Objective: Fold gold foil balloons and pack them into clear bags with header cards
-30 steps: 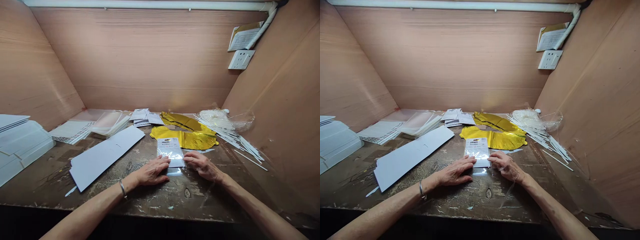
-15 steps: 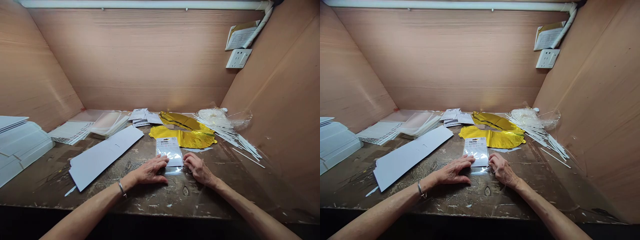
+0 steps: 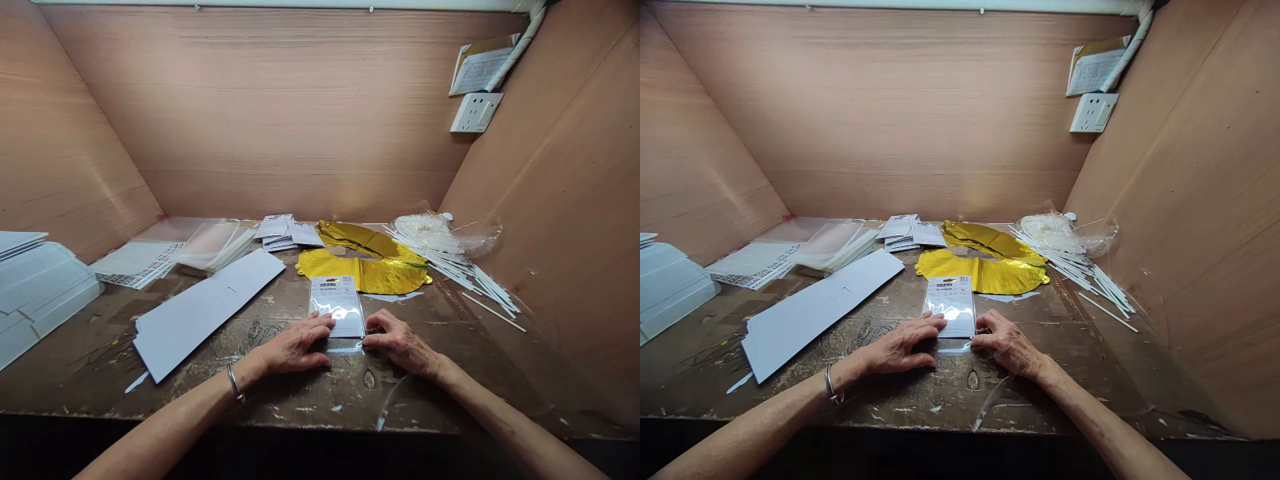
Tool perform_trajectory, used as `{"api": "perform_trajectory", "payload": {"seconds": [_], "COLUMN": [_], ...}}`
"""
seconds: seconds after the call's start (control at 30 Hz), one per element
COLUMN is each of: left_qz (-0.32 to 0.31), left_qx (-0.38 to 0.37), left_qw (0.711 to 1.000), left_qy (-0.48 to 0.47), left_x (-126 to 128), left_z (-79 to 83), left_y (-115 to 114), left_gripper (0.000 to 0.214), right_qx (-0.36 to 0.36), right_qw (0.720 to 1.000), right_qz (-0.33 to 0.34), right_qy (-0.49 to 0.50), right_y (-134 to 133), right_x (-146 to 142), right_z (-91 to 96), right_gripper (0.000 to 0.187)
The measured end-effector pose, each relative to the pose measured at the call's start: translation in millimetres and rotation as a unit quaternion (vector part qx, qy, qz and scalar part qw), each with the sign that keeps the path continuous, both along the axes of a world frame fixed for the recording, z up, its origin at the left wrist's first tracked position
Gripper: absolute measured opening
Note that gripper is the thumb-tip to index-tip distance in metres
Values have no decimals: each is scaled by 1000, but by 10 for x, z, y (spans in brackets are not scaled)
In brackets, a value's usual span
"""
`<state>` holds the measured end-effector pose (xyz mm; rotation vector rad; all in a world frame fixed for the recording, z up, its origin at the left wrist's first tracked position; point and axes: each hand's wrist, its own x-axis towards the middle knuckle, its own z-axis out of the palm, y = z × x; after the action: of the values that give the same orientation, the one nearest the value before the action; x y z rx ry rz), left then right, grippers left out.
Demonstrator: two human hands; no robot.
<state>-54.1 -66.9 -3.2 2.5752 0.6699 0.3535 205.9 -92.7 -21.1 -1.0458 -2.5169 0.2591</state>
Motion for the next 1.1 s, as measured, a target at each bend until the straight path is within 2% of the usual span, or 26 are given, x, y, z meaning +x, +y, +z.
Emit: {"api": "perform_trajectory", "payload": {"seconds": [0.1, 0.23, 0.37, 0.47, 0.67, 0.8, 0.97, 1.1], "left_qz": [-5, -15, -28, -15, -13, -33, -56, -44], "left_qx": [-1, 18, 45, 42, 42, 76, 146, 157], "left_qw": [1000, 1000, 999, 999, 999, 997, 987, 985], "left_qy": [2, 7, -2, -2, 8, 7, 44, 52], "left_x": [-9, -28, -42, -39, -36, -32, 17, 56], "left_z": [-3, -37, -77, -92, -69, -27, -2, 9], "left_y": [7, 35, 19, -13, -57, -77, -125, -152], "left_gripper": [39, 32, 26, 25, 25, 29, 16, 14], "right_qx": [7, -34, -20, -7, 42, 59, 0, -45], "right_qw": [1000, 998, 999, 997, 997, 997, 997, 994], "right_qz": [-7, 15, 30, 49, 47, 41, 17, 22], "right_qy": [19, 42, -26, -55, -49, -23, 73, 95], "right_y": [12, 17, -40, -78, -79, -68, -47, -85], "right_x": [-50, 20, 117, 123, 36, -38, -31, 39], "right_z": [-10, 26, 76, 86, 37, -41, -49, 36], "right_gripper": [20, 27, 39, 42, 25, 20, 18, 18]}}
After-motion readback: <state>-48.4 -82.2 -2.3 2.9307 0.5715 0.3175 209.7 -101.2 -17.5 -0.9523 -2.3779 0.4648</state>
